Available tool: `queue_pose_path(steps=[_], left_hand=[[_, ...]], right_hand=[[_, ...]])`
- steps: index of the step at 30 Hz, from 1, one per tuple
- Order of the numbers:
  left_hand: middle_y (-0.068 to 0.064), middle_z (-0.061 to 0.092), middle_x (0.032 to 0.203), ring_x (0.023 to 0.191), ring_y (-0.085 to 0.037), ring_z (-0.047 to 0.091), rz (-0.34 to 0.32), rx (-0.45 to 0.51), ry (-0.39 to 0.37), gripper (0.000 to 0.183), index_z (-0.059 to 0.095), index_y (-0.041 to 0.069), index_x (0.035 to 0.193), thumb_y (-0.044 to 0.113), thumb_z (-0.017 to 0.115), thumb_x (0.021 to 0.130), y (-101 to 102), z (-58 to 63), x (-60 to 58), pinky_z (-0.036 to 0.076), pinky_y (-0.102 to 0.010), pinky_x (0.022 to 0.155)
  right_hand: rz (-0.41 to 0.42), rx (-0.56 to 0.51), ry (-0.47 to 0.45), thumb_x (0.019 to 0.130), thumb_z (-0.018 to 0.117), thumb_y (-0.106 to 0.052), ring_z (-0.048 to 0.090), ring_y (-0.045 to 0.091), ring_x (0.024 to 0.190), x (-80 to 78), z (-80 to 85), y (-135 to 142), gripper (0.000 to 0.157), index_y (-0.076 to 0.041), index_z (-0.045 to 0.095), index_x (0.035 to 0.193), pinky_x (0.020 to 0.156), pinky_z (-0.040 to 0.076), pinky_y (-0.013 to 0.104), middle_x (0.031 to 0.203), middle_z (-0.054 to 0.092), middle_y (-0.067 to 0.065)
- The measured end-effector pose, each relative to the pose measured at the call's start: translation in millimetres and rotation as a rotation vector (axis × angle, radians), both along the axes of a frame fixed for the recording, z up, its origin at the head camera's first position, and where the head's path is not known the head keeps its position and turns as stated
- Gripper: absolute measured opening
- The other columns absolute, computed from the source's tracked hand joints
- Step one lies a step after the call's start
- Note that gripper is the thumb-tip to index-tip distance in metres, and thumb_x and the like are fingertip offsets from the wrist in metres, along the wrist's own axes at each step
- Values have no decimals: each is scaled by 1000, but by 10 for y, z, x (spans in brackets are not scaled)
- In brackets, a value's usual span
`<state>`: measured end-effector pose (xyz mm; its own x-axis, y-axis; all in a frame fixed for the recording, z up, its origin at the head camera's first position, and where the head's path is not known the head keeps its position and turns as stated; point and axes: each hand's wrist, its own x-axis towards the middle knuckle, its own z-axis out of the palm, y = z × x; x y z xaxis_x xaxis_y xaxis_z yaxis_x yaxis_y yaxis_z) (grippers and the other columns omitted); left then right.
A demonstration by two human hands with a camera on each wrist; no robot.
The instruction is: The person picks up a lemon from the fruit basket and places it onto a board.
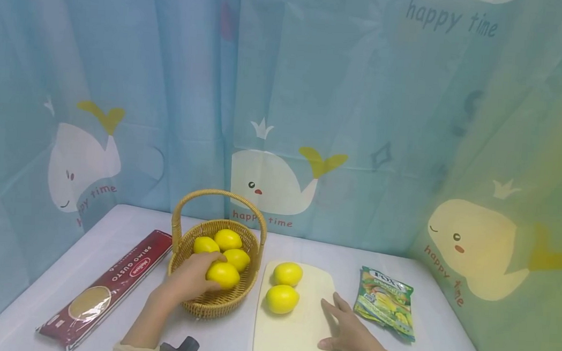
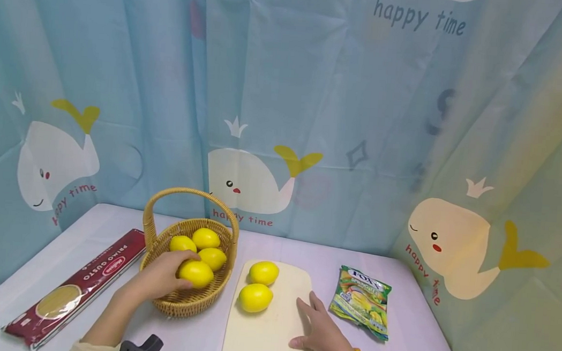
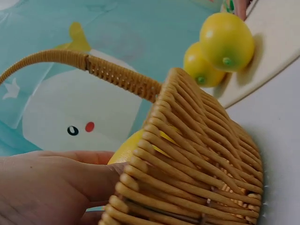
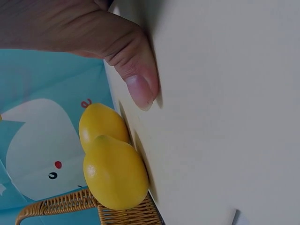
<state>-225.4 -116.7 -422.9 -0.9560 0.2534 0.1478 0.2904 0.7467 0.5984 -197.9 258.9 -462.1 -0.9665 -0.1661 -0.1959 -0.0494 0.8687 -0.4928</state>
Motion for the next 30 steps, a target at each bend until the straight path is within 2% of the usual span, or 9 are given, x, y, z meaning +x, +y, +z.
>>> queue_pose_path(steps=[9,15,21,25,30], left_hand=[[-2,63,123,117,-24,56,19,10,23,52,60,15,123,19,79,75,24,133,46,44,-47,103],[1,62,123,115,-20,57,24,15,29,53,59,18,124,27,79,76,96,274,118,46,-44,101],[3,61,124,112,-16,56,-61,46,7,54,57,20,125,30,78,76,227,366,207,48,-42,99],[4,61,121,108,-14,56,-120,56,6,52,57,19,124,28,76,77,333,370,234,48,-41,97],[6,62,120,111,-15,56,-153,29,19,48,59,19,121,30,76,77,454,345,270,47,-42,98]], right_hand=[[16,1,16,54,83,-46,26,51,135,7,17,0,100,-9,47,140,106,30,64,152,21,29],[10,-3,7,54,83,-45,25,51,135,1,20,0,100,-9,47,140,106,29,64,152,21,28],[12,-2,5,54,82,-46,25,51,135,3,18,1,101,-9,46,140,107,28,64,152,20,28],[14,3,7,53,82,-47,25,51,135,-3,9,3,101,-9,46,140,106,28,64,152,20,29],[4,-1,0,53,82,-47,25,51,136,-2,10,5,101,-10,46,140,107,28,64,153,20,28]])
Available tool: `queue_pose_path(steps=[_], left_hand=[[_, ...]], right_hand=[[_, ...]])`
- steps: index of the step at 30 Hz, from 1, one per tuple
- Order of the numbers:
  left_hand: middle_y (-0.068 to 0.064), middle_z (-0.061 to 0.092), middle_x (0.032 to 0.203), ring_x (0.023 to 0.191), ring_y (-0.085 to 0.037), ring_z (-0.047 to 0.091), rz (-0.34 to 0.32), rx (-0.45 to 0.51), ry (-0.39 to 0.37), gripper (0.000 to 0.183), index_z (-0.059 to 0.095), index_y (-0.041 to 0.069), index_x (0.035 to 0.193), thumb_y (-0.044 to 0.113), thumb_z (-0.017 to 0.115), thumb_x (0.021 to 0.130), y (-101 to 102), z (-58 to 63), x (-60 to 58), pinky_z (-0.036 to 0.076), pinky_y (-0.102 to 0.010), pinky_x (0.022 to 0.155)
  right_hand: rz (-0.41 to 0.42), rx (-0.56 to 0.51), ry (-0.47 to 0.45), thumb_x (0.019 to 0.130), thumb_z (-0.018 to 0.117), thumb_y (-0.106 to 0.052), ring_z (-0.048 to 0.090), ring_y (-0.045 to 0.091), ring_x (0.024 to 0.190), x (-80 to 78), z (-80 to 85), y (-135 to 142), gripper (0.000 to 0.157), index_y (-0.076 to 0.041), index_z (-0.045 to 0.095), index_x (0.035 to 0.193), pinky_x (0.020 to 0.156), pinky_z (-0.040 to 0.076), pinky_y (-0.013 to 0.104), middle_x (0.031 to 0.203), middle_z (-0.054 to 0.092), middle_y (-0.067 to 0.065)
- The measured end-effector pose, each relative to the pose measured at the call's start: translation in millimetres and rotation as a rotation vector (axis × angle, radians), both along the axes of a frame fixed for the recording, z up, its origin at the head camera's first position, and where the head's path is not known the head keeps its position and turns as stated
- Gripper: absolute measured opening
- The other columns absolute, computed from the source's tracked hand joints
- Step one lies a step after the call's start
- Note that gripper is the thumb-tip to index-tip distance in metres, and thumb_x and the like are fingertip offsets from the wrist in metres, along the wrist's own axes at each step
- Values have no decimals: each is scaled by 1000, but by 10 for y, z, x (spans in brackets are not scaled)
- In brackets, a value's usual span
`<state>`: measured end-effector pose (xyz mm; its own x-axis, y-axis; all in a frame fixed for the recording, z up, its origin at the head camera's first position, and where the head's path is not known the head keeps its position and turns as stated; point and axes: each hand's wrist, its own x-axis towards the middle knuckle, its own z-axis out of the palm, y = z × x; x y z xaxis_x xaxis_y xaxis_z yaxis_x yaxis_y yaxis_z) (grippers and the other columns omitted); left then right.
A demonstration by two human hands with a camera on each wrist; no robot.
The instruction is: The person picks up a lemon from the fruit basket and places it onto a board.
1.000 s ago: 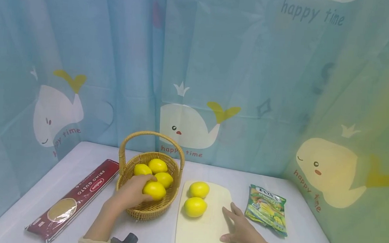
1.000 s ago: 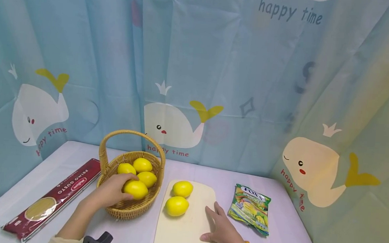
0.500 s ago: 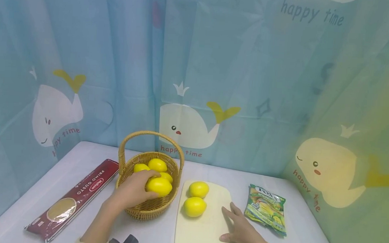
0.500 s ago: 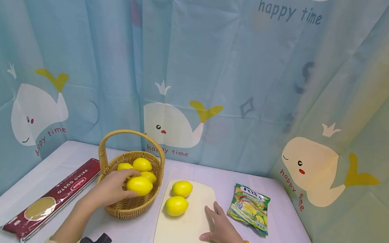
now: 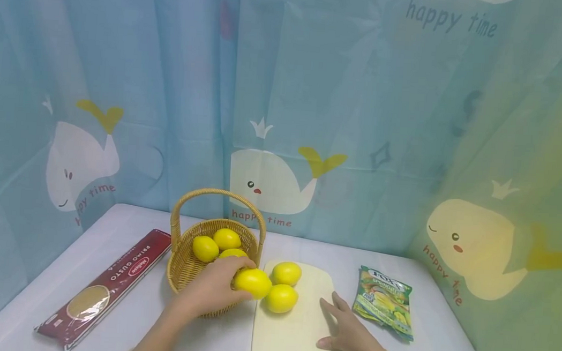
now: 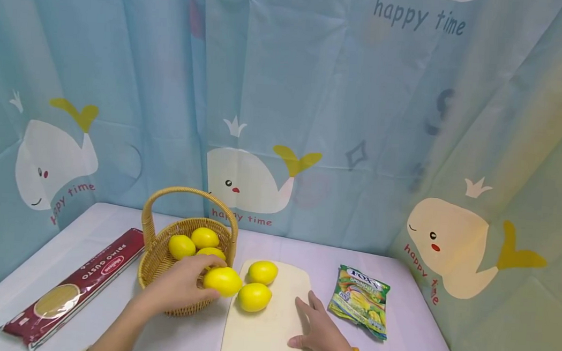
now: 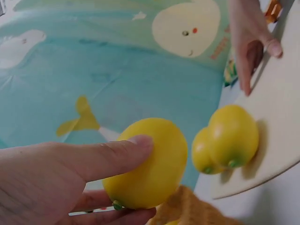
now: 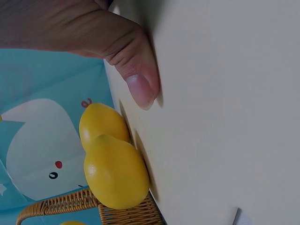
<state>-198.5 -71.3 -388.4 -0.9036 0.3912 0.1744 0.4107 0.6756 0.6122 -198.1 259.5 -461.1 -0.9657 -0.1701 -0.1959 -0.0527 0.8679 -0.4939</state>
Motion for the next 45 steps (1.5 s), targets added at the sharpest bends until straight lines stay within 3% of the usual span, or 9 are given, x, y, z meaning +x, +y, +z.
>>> queue_pose_path(steps=[9,15,23,27,31,38,45], left_hand=[[12,64,105,92,-5,55,-82,-65,-5,43,63,23,111,30,78,72,198,-72,48,50,-33,84],[6,67,108,94,-8,58,-92,-120,-14,48,65,18,113,37,79,71,319,-122,118,50,-31,82],[5,68,100,87,-9,58,-86,-242,-64,49,66,19,111,40,80,70,463,-189,191,51,-30,76],[7,67,93,80,-6,54,-85,-267,-44,45,67,20,106,40,80,68,485,-257,209,49,-27,70],[9,65,90,79,-5,53,-98,-269,-19,44,67,21,105,41,80,68,494,-287,220,48,-25,69],[13,67,94,81,-1,54,-153,-211,-98,42,69,20,108,31,81,70,439,-270,198,50,-24,74],[14,67,95,81,0,55,-192,-177,-101,42,70,19,108,21,82,68,415,-263,188,50,-22,75]], right_hand=[[12,-16,21,55,83,-45,25,51,136,25,25,-7,99,-9,47,140,107,28,63,152,21,28],[3,2,20,55,83,-45,26,50,136,29,37,-17,99,-10,47,140,107,29,63,153,21,27],[1,0,13,55,83,-46,26,49,136,18,19,-4,99,-11,47,140,107,29,63,153,21,26],[13,4,26,55,83,-46,28,49,135,10,-1,5,98,-10,47,140,107,30,62,153,22,27],[12,5,26,55,83,-45,28,49,136,9,-14,18,98,-10,47,140,107,30,62,153,22,26],[18,11,39,55,83,-45,28,49,135,5,-17,19,99,-9,47,139,108,30,61,152,23,27],[32,-10,45,56,84,-43,28,50,135,31,10,10,97,-7,47,139,107,30,62,151,23,29]])
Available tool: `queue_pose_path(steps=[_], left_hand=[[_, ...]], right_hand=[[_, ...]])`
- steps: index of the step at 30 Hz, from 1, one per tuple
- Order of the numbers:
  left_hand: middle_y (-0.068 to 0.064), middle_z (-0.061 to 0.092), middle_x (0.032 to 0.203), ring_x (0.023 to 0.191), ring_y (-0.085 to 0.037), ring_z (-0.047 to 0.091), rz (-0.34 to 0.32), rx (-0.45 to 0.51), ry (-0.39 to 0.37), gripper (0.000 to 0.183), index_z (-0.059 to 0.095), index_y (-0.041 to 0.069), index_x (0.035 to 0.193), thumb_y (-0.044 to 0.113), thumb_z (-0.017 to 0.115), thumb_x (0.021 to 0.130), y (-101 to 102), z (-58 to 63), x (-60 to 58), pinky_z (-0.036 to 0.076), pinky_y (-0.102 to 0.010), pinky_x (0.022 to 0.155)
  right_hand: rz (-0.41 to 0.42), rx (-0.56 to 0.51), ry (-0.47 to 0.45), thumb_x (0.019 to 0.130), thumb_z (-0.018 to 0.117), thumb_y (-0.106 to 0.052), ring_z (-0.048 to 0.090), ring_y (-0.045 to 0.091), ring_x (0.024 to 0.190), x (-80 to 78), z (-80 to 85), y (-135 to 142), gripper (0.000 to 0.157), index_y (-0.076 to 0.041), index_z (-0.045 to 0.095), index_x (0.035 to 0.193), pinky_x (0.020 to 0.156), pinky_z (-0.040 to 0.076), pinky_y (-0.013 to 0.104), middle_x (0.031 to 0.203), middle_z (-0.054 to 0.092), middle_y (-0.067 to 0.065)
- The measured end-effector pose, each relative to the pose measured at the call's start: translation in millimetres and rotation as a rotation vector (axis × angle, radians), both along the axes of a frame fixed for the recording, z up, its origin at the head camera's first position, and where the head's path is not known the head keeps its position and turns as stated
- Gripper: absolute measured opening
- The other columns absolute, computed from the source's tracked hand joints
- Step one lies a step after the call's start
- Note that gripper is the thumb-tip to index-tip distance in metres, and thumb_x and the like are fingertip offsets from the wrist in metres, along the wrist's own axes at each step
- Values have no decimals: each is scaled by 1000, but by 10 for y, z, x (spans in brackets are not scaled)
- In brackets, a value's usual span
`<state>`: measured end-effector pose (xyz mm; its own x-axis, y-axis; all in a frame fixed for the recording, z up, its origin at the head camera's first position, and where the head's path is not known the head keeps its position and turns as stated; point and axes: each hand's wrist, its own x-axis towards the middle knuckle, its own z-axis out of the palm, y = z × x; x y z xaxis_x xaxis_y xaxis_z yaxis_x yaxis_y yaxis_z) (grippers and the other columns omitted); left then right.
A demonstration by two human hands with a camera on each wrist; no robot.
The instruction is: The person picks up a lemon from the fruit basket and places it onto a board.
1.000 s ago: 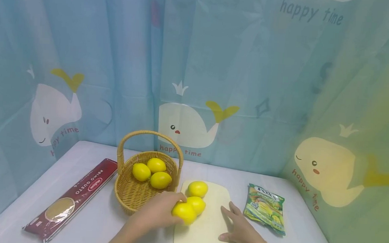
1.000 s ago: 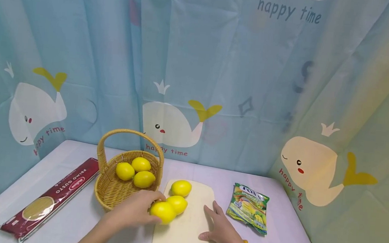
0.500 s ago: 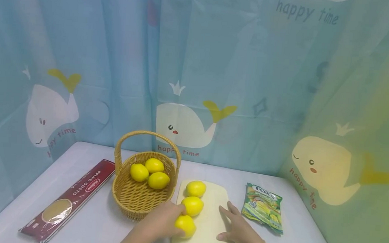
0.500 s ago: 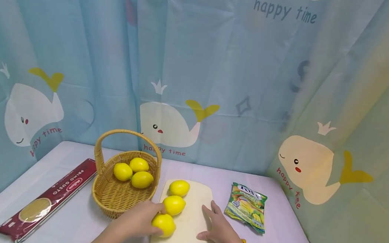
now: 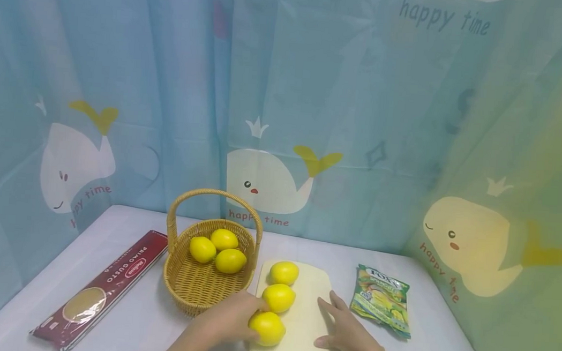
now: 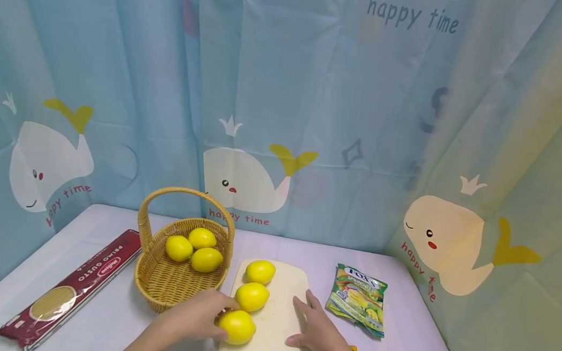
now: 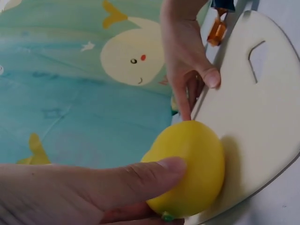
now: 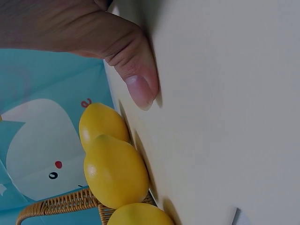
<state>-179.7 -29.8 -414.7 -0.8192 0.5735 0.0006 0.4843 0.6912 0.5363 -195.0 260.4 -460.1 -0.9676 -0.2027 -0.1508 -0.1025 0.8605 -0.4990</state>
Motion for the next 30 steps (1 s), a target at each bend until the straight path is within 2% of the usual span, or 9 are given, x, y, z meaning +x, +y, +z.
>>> queue_pose_path(steps=[10,16,20,26,30], left_hand=[[16,54,70,63,-1,46,37,-21,32,27,69,19,94,26,81,70,92,-59,4,40,-18,58],[15,53,71,68,-3,45,85,-18,2,29,69,20,93,28,82,69,116,-51,23,40,-21,61],[13,54,71,65,-3,46,70,-13,-5,26,68,19,91,25,81,69,96,-53,19,41,-19,58],[12,54,72,65,-3,45,56,-21,-20,31,69,16,98,22,81,69,80,-55,1,41,-17,57],[13,54,72,66,-3,46,59,-25,-3,31,70,16,96,24,82,69,98,-59,0,41,-18,58]], right_hand=[[-10,-1,-8,56,83,-44,27,50,135,3,7,3,98,-8,47,140,107,29,63,152,22,28],[-4,-13,-9,56,83,-44,27,49,136,10,3,3,98,-8,46,140,107,29,62,152,21,28],[-7,-9,-13,56,83,-44,27,49,136,13,7,-3,98,-9,46,140,108,29,62,153,21,27],[-11,-6,-15,56,83,-45,26,50,136,6,15,-10,99,-10,46,140,108,28,63,153,21,27],[-12,-6,-18,56,83,-44,26,50,136,7,14,-3,99,-10,46,140,108,28,63,153,20,27]])
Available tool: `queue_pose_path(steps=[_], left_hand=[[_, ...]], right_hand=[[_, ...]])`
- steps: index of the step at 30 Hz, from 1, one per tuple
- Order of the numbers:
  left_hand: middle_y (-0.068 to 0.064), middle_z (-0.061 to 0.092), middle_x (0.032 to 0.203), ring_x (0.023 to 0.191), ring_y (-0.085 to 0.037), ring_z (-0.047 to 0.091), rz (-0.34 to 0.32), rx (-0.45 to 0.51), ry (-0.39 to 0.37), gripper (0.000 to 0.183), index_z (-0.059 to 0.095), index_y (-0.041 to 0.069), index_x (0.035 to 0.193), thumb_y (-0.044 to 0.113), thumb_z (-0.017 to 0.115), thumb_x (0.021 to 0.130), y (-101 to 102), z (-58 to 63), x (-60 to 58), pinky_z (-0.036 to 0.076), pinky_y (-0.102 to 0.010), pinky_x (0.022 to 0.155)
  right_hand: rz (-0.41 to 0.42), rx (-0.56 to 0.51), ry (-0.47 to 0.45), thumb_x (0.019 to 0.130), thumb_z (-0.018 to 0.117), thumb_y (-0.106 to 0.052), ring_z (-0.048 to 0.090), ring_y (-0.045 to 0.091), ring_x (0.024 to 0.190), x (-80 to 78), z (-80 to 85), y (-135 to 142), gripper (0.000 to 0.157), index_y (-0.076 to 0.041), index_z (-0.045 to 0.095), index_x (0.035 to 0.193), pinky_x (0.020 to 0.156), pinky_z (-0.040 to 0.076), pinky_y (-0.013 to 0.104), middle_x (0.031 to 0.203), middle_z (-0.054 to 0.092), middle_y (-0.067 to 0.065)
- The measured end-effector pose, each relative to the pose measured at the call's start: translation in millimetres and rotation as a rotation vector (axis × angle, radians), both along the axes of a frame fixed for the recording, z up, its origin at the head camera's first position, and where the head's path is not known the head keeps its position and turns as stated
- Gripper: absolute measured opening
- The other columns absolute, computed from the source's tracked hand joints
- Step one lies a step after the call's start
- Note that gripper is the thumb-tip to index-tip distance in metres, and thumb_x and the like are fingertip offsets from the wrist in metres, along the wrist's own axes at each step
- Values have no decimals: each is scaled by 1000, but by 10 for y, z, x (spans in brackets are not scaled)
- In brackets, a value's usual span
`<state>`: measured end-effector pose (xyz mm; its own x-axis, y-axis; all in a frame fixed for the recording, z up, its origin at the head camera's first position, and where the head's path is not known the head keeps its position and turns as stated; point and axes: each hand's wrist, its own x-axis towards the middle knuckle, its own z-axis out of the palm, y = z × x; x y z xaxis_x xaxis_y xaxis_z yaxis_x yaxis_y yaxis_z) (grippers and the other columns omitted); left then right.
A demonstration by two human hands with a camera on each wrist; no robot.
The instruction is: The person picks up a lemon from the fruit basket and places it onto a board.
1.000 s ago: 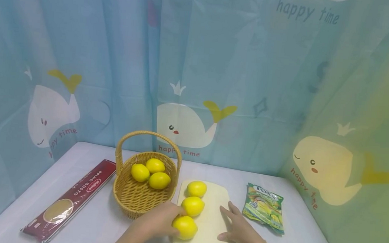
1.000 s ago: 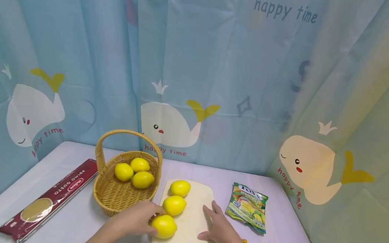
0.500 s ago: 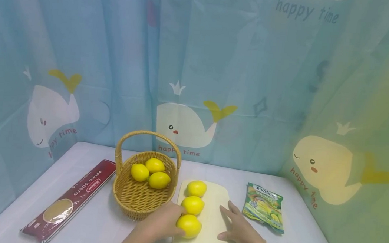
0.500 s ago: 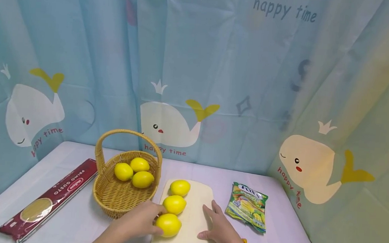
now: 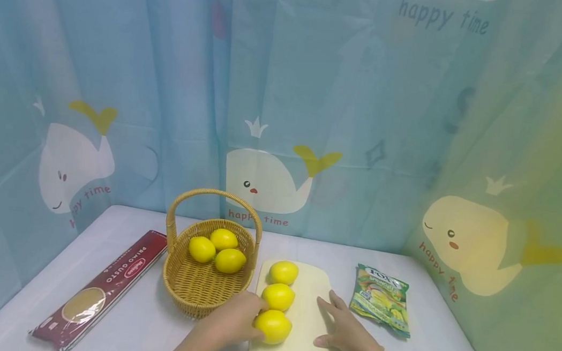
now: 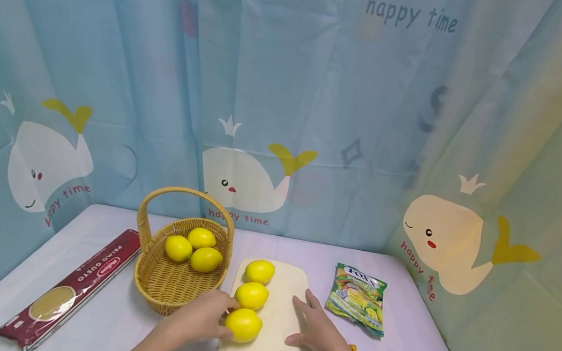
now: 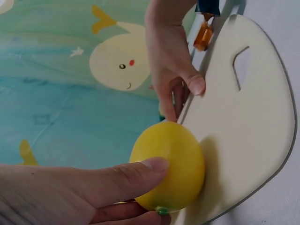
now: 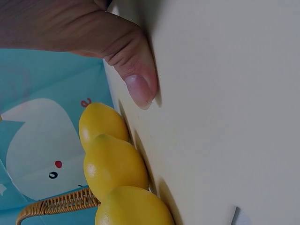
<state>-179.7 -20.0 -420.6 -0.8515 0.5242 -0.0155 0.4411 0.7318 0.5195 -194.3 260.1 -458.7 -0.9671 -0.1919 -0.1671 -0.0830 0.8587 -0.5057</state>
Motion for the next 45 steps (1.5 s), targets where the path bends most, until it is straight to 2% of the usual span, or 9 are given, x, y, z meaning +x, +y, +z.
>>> queue_pose_path(steps=[8,15,24,26,29,33,38,41,45], left_hand=[[14,54,70,63,-2,46,6,33,30,26,70,17,89,25,82,67,38,-10,15,42,-17,57],[12,50,64,60,-3,42,15,49,40,19,64,21,76,26,81,69,52,-27,0,39,-17,54],[11,51,68,64,-4,43,31,26,35,21,63,22,76,31,80,70,34,-5,4,38,-19,57],[10,52,70,66,-5,43,35,20,36,22,65,20,80,32,80,70,25,9,9,39,-20,59],[9,57,79,72,-5,46,49,11,26,32,69,15,94,34,80,70,12,43,21,44,-22,64],[4,64,94,84,-8,54,72,25,32,43,69,13,107,37,78,73,-14,109,20,52,-28,75],[1,69,102,90,-11,61,78,95,107,37,69,14,109,36,73,80,-124,226,-34,54,-27,75],[2,69,100,86,-10,62,116,147,154,32,69,15,109,34,71,83,-240,278,-104,54,-24,72],[5,68,100,91,-13,63,171,285,235,25,69,17,107,27,70,84,-428,220,-256,56,-29,77]], right_hand=[[-1,7,-6,56,82,-46,26,50,136,-10,-17,12,99,-10,46,140,107,29,63,153,20,28],[-9,7,-6,55,83,-45,26,50,136,-12,-20,10,99,-10,46,140,107,28,63,153,21,28],[-10,7,-8,55,83,-46,26,50,136,-18,-33,12,100,-10,46,140,107,29,63,153,21,27],[-6,8,-6,55,83,-45,26,50,136,-21,-32,14,99,-10,46,140,107,29,63,153,21,27],[-7,7,-9,55,83,-46,26,50,136,-23,-29,12,99,-10,46,140,107,29,63,153,20,27],[-12,5,-13,55,83,-45,25,49,136,-22,-31,9,100,-10,46,140,108,28,63,153,20,27],[-6,3,-2,55,83,-45,26,50,136,-19,-35,11,99,-10,46,140,108,28,63,153,21,27],[-2,2,2,55,83,-45,26,50,136,-18,-31,11,99,-10,46,140,108,28,63,153,21,27],[-2,6,2,55,83,-45,26,50,136,-24,-24,4,99,-10,47,140,107,28,63,153,21,27]])
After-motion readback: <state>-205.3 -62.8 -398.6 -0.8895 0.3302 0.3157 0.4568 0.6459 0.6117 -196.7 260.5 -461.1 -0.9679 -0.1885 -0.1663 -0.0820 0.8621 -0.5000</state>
